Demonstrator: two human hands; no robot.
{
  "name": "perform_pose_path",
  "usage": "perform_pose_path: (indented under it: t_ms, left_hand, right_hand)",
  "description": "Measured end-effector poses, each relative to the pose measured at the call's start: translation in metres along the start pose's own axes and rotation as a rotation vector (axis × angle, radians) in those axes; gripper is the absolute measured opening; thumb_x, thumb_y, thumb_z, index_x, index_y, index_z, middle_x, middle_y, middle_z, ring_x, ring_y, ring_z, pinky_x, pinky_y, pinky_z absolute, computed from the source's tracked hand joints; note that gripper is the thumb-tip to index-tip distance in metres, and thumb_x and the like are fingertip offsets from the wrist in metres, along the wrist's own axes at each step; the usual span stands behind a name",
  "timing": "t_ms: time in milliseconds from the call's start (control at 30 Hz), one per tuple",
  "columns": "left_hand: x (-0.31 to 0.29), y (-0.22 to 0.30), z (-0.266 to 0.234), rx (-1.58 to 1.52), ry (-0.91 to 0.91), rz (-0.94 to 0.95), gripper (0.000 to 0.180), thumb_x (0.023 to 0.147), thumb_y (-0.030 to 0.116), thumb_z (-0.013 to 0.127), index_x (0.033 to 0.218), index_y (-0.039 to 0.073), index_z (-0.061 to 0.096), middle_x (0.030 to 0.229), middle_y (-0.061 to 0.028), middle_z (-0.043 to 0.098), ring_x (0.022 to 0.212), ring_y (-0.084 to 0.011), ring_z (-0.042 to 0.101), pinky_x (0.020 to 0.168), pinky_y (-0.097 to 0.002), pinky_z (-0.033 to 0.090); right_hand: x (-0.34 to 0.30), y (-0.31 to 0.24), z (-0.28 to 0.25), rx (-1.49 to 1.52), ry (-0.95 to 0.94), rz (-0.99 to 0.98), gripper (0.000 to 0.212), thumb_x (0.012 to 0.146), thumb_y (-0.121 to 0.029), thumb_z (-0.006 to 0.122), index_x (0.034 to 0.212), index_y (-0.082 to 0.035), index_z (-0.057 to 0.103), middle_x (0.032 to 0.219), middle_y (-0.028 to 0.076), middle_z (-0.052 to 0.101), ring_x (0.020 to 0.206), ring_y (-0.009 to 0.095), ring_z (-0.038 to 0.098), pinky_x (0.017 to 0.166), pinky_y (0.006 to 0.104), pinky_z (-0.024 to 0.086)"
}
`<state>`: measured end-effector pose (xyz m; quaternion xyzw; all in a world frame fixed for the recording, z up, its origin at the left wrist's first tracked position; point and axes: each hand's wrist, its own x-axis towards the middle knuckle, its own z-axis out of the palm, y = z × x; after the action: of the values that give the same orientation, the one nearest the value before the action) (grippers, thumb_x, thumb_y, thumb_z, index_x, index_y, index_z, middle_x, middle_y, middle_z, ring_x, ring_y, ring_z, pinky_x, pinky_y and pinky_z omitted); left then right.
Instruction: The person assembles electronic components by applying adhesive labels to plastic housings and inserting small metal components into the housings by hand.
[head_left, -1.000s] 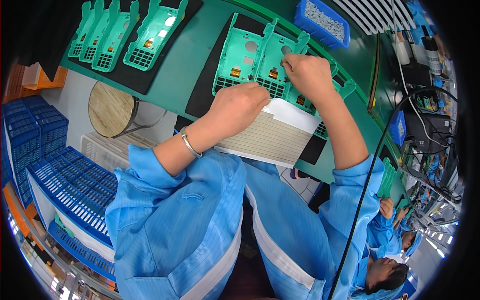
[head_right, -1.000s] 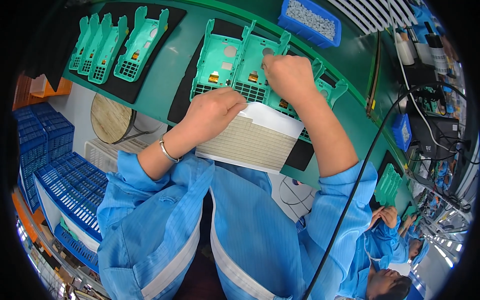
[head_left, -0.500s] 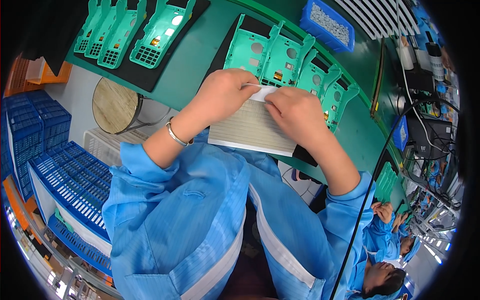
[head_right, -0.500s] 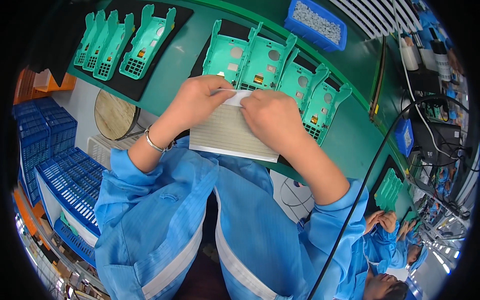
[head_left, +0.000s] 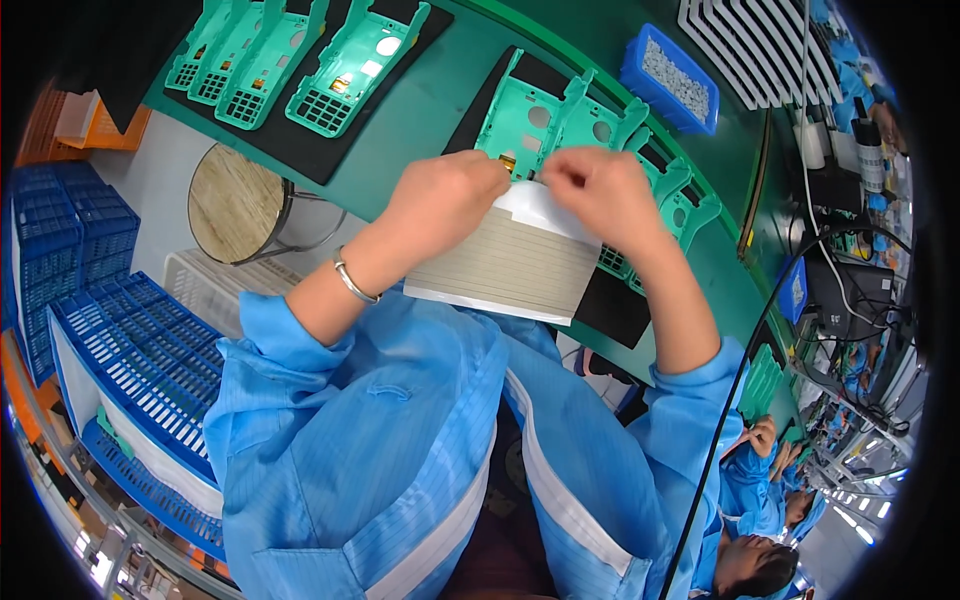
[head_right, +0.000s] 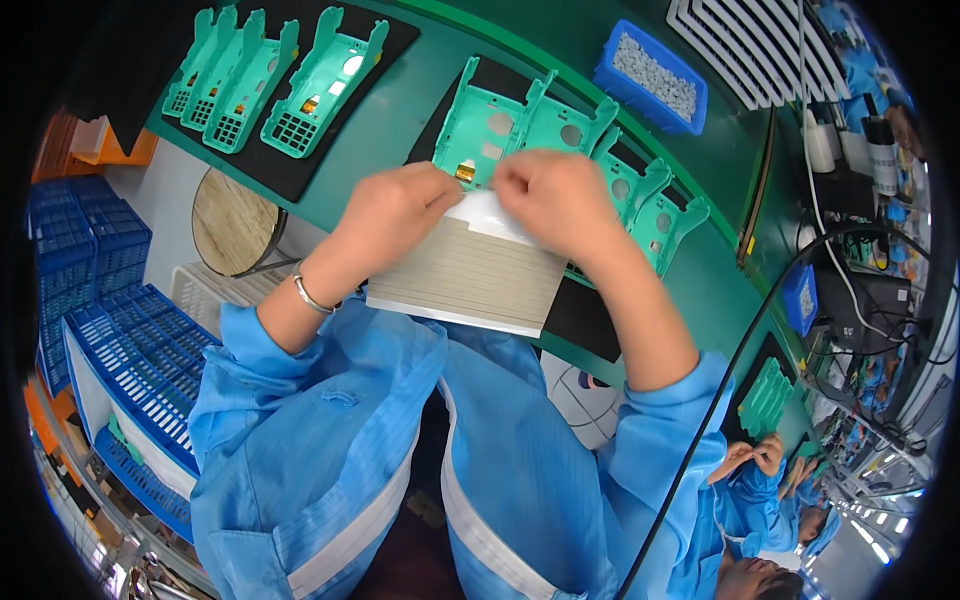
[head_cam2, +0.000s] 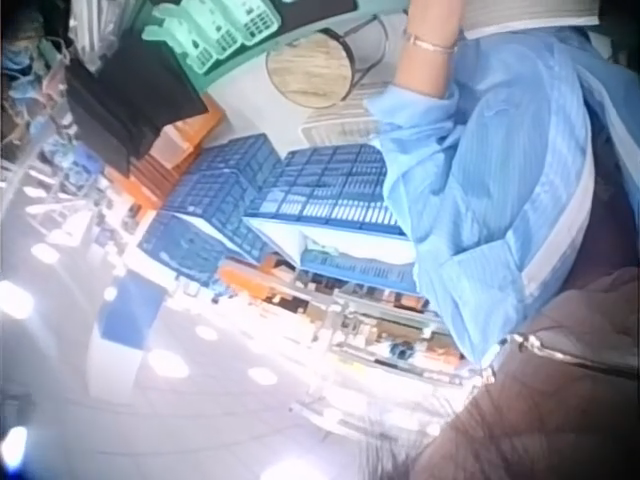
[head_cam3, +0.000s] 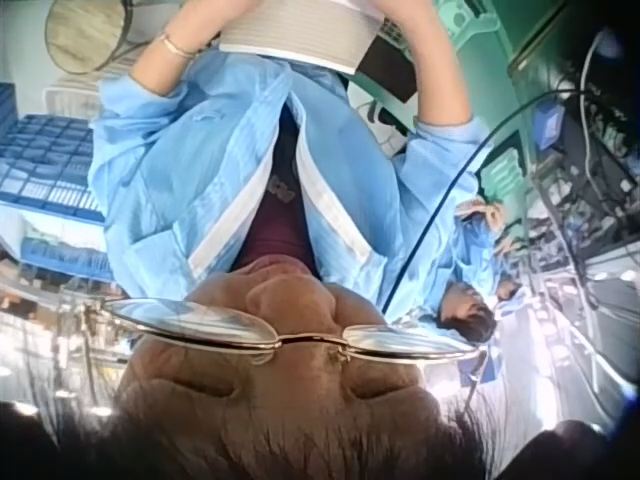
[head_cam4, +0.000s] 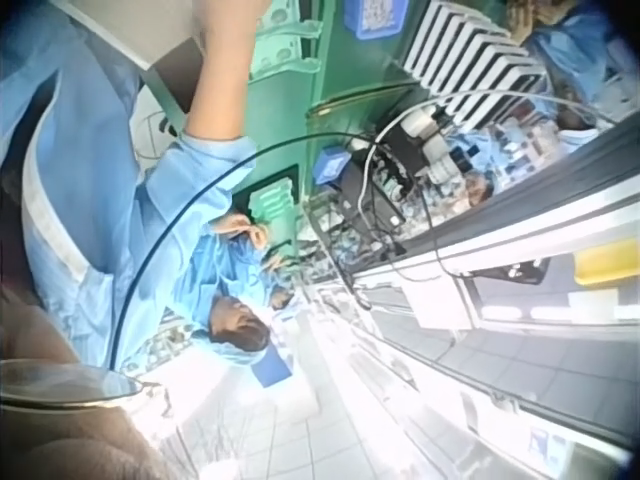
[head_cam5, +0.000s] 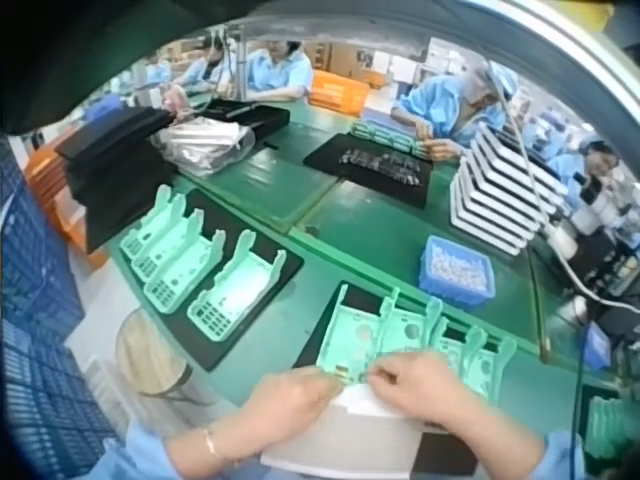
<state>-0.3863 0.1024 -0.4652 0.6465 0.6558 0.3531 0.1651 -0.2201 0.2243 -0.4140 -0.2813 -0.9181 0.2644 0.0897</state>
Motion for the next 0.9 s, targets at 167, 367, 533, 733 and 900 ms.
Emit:
perform_pose_path:
  t_ms: [167,367,533,733,900]
  left_hand:
    - [-0.006,-0.007,0.010,0.024,0.054,0.143,0.002,0.076,0.008,0.056,0.077,0.007,0.057,0.072,-0.0075,0.056,0.072,-0.0253,0.061,0.055,-0.0373,0.050]
    - [-0.009,-0.007,0.010,0.034,0.063,0.148,0.001,0.076,0.007,0.056,0.076,0.006,0.056,0.074,-0.0071,0.056,0.072,-0.0252,0.061,0.055,-0.0370,0.049]
    - [-0.010,-0.007,0.011,0.009,0.078,0.134,0.001,0.076,0.007,0.056,0.076,0.006,0.056,0.072,-0.0074,0.056,0.071,-0.0253,0.061,0.054,-0.0368,0.049]
    - [-0.009,-0.007,0.011,0.010,0.055,0.100,0.004,0.079,0.011,0.059,0.078,0.007,0.059,0.074,-0.0073,0.057,0.071,-0.0258,0.061,0.057,-0.0371,0.050]
    - [-0.007,-0.007,0.009,0.013,0.009,0.070,0.009,0.084,0.015,0.061,0.080,0.007,0.062,0.077,-0.0072,0.059,0.073,-0.0262,0.061,0.061,-0.0380,0.050]
  right_hand:
    - [0.037,0.007,0.005,-0.242,-0.068,0.079,0.014,0.079,-0.021,0.064,0.079,-0.008,0.067,0.065,0.009,0.063,0.056,0.026,0.058,0.054,0.0373,0.045]
    - [0.045,0.005,0.009,-0.322,-0.120,0.083,0.014,0.079,-0.022,0.064,0.078,-0.009,0.067,0.063,0.011,0.062,0.058,0.028,0.059,0.055,0.0399,0.046]
    - [0.045,0.008,0.011,-0.332,-0.111,0.049,0.014,0.079,-0.022,0.064,0.078,-0.008,0.067,0.063,0.010,0.063,0.059,0.029,0.060,0.056,0.0406,0.047]
    - [0.046,0.009,0.013,-0.359,-0.113,0.035,0.013,0.080,-0.021,0.064,0.079,-0.009,0.067,0.068,0.010,0.065,0.061,0.029,0.061,0.057,0.0404,0.048]
    - [0.043,0.010,0.016,-0.421,-0.095,0.014,0.012,0.080,-0.020,0.063,0.081,-0.009,0.068,0.072,0.009,0.066,0.064,0.030,0.062,0.059,0.0406,0.048]
